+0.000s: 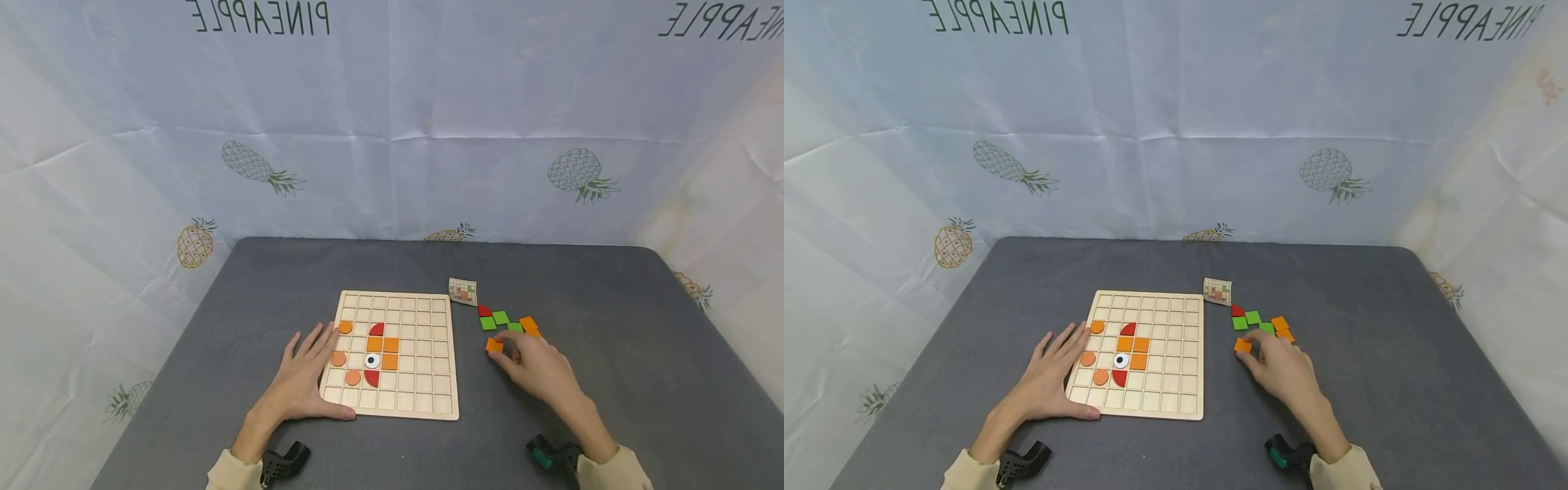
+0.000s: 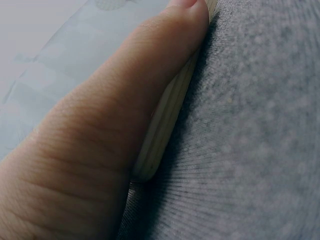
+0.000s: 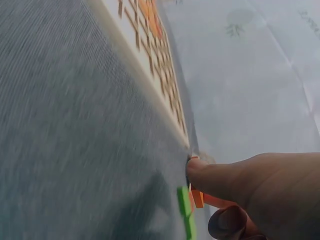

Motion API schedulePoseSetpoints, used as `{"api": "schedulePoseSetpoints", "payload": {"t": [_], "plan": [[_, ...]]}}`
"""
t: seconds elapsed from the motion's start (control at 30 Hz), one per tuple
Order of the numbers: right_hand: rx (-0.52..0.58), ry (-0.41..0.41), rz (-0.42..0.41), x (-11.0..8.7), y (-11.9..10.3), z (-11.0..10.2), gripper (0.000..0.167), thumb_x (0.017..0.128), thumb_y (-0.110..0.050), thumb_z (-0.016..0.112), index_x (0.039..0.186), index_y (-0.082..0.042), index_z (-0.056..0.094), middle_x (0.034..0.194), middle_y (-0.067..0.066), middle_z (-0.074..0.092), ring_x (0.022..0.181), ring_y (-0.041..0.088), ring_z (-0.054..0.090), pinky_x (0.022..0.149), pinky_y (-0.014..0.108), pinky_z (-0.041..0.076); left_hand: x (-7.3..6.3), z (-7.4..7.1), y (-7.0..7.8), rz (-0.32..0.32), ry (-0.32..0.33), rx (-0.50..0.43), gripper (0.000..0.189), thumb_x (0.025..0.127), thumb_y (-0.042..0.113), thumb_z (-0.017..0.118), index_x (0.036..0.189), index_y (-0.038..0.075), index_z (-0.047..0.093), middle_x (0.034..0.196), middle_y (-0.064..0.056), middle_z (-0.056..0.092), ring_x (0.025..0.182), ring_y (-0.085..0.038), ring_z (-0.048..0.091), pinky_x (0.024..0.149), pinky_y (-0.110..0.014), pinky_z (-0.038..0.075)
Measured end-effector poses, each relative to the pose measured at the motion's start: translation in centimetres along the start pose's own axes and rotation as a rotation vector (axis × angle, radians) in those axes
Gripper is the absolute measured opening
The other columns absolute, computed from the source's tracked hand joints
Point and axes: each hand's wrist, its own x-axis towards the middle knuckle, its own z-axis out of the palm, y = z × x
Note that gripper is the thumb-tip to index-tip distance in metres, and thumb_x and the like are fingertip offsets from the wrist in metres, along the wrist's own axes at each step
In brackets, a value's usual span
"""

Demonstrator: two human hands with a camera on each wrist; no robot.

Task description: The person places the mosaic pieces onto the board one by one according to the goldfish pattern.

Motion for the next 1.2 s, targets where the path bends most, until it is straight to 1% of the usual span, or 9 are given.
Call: {"api": "schedulePoseSetpoints", "payload": {"t": [0.27,0.37,0.57,0.9,1.2], "plan": [[0.054,-0.006,-0.09,0.1,-2.4,-0.1,0.03,0.092,-0.026,0.077,0.117,-0.008,0.074,0.054,-0.006,0.045,0.043,0.008,0.036,0.042,0.021,0.026,-0.1,0.0,-0.1,0.02,0.012,-0.01,0.142,0.058,0.09,0.071,0.163,0.007,0.025,0.171,-0.013,0.024,0.158,-0.039,0.022,0.121,-0.068,0.011],[0.068,-0.029,-0.091,0.1,-3.1,0.0,0.029,0.092,-0.026,0.077,0.116,-0.01,0.075,0.052,-0.007,0.042,0.043,0.007,0.036,0.042,0.02,0.025,-0.2,0.0,0.0,0.02,0.012,-0.024,0.142,0.057,0.09,0.071,0.163,0.007,0.025,0.171,-0.013,0.024,0.158,-0.039,0.021,0.122,-0.068,0.01],[0.089,-0.074,-0.104,-0.1,-4.6,0.3,0.027,0.09,-0.027,0.079,0.113,-0.015,0.075,0.052,-0.008,0.041,0.043,0.006,0.036,0.043,0.018,0.023,-0.2,-0.1,0.0,0.013,0.007,-0.018,0.143,0.056,0.088,0.073,0.164,0.008,0.023,0.172,-0.01,0.021,0.159,-0.037,0.02,0.122,-0.066,0.008],[0.116,-0.089,-0.184,-0.1,-7.3,1.5,0.025,0.088,-0.029,0.082,0.108,-0.015,0.076,0.052,-0.011,0.04,0.042,0.003,0.035,0.043,0.017,0.023,-0.3,-0.1,0.0,0.019,0.009,-0.012,0.144,0.056,0.089,0.073,0.164,0.009,0.022,0.172,-0.011,0.02,0.159,-0.037,0.02,0.122,-0.067,0.009],[0.108,-0.121,-0.216,0.2,-9.7,2.5,0.023,0.087,-0.027,0.082,0.106,-0.017,0.076,0.053,-0.01,0.04,0.045,0.004,0.035,0.043,0.019,0.021,-0.3,-0.2,0.1,0.014,0.012,-0.003,0.143,0.055,0.086,0.075,0.164,0.009,0.022,0.172,-0.011,0.02,0.159,-0.037,0.02,0.122,-0.067,0.009]]}}
